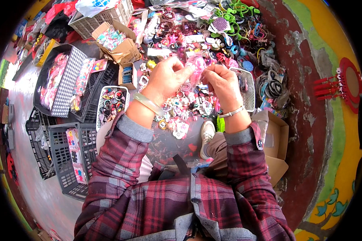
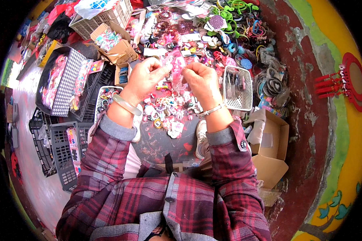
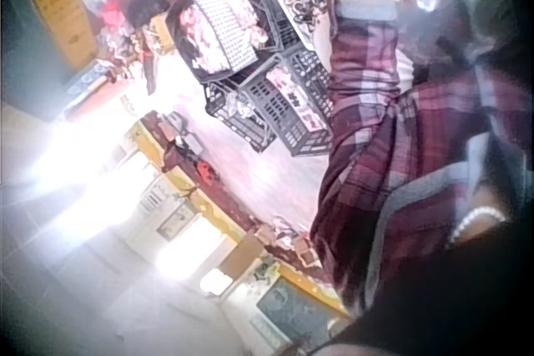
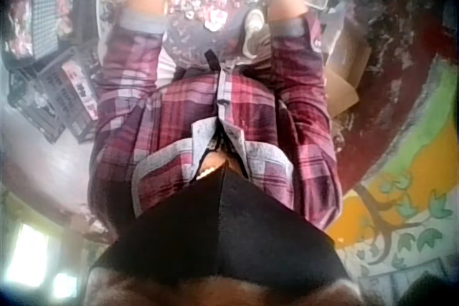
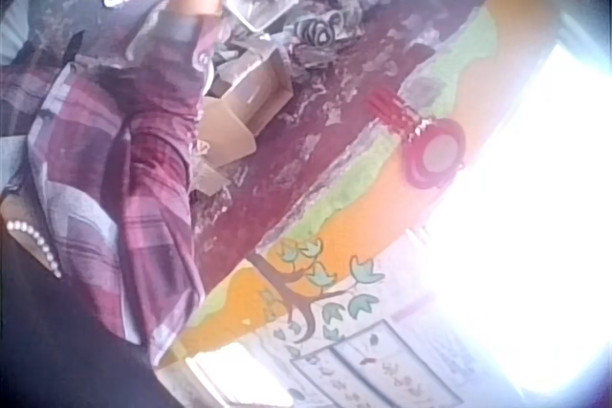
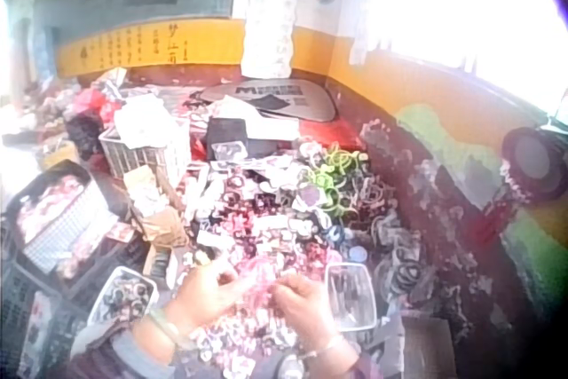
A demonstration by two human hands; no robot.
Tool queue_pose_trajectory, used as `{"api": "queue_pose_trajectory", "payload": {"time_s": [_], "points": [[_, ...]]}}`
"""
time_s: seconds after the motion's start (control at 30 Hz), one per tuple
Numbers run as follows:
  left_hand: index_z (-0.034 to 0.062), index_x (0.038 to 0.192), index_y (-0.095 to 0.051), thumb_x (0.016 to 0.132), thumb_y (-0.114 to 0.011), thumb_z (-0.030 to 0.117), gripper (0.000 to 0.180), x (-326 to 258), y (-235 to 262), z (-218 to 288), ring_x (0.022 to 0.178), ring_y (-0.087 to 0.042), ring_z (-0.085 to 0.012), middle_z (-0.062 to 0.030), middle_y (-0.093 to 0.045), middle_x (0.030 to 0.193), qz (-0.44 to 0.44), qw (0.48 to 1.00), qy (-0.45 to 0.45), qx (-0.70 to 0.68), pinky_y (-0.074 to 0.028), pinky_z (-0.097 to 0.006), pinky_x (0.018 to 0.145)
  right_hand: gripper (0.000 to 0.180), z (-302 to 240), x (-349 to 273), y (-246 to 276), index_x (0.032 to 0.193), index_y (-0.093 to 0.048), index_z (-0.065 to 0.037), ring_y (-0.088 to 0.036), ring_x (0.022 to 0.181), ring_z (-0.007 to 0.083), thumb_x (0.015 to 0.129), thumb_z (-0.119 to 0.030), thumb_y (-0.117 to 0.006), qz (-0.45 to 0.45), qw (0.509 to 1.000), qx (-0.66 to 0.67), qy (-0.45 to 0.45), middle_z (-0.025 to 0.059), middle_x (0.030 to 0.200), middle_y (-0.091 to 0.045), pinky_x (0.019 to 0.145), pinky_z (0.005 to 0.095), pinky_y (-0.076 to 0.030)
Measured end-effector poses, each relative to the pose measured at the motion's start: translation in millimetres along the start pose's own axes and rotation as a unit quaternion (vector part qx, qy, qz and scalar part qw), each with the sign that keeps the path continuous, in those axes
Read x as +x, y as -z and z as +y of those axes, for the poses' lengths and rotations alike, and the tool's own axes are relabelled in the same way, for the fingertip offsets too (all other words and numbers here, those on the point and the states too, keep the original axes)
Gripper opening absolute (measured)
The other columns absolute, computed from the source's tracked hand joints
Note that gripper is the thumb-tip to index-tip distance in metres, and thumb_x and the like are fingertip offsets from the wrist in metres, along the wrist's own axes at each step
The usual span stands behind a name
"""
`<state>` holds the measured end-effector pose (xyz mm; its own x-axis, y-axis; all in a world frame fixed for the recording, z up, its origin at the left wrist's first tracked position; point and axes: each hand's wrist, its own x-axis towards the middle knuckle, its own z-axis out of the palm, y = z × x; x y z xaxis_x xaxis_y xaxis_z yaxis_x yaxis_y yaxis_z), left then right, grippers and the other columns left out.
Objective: The person sits on the floor and sorts through a large pile of hair accessories, picking up items like hair clips and scrunchies, examining them, and placing them into plastic bags or baskets.
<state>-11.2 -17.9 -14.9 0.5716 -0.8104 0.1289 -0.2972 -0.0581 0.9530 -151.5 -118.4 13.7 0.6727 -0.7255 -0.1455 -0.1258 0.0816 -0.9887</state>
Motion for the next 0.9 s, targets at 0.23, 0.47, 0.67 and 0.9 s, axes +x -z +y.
{"api": "queue_pose_trajectory", "payload": {"time_s": [0.23, 0.47, 0.67, 0.9], "points": [[-0.0007, 0.069, -0.053, 0.081, -0.056, 0.01, 0.016, -1, 3, 19, 0.055, -0.043, -0.0057, -0.0019, -0.05, 0.059, 0.057, 0.966, -0.183, 0.172, -0.037, -0.027, 0.048, 0.015, 10, 4, 7, 0.073, -0.063, -0.003, -0.046, 0.047, 0.0043, 0.08, -0.015, -0.058, -0.045, 0.998, -0.049, -0.019, -0.0006, 0.058, -0.057, 0.042, 0.0198, -0.035], [-0.0012, 0.073, -0.059, 0.084, -0.053, 0.012, 0.018, -1, 21, 20, 0.063, -0.049, -0.0075, -0.0025, -0.058, 0.069, -0.048, 0.992, -0.096, 0.061, -0.041, -0.026, 0.058, 0.016, -24, -2, 27, 0.085, -0.062, -0.004, -0.046, 0.054, 0.003, 0.079, -0.019, -0.065, -0.059, 0.986, -0.128, 0.084, -0.0032, 0.068, -0.056, 0.047, 0.0184, -0.036], [0.0002, 0.076, -0.062, 0.087, -0.049, 0.018, 0.025, -2, 20, 30, 0.07, -0.05, -0.0067, -0.0032, -0.061, 0.077, -0.189, 0.979, -0.021, -0.075, -0.04, -0.023, 0.063, 0.027, -15, -4, 12, 0.088, -0.066, -0.001, -0.049, 0.058, 0.0083, 0.075, -0.025, -0.069, -0.102, 0.955, -0.258, 0.105, 0.0007, 0.07, -0.062, 0.053, 0.0243, -0.041], [0.0054, 0.08, -0.057, 0.092, -0.043, 0.039, 0.038, 0, 27, 27, 0.081, -0.06, -0.0136, -0.0081, -0.063, 0.084, -0.127, 0.959, 0.072, -0.245, -0.046, -0.024, 0.073, 0.02, -23, -5, 35, 0.073, -0.067, 0.001, -0.043, 0.049, 0.0032, 0.079, -0.018, -0.064, -0.088, 0.989, -0.119, 0.015, -0.0038, 0.056, -0.055, 0.043, 0.0217, -0.032]]}}
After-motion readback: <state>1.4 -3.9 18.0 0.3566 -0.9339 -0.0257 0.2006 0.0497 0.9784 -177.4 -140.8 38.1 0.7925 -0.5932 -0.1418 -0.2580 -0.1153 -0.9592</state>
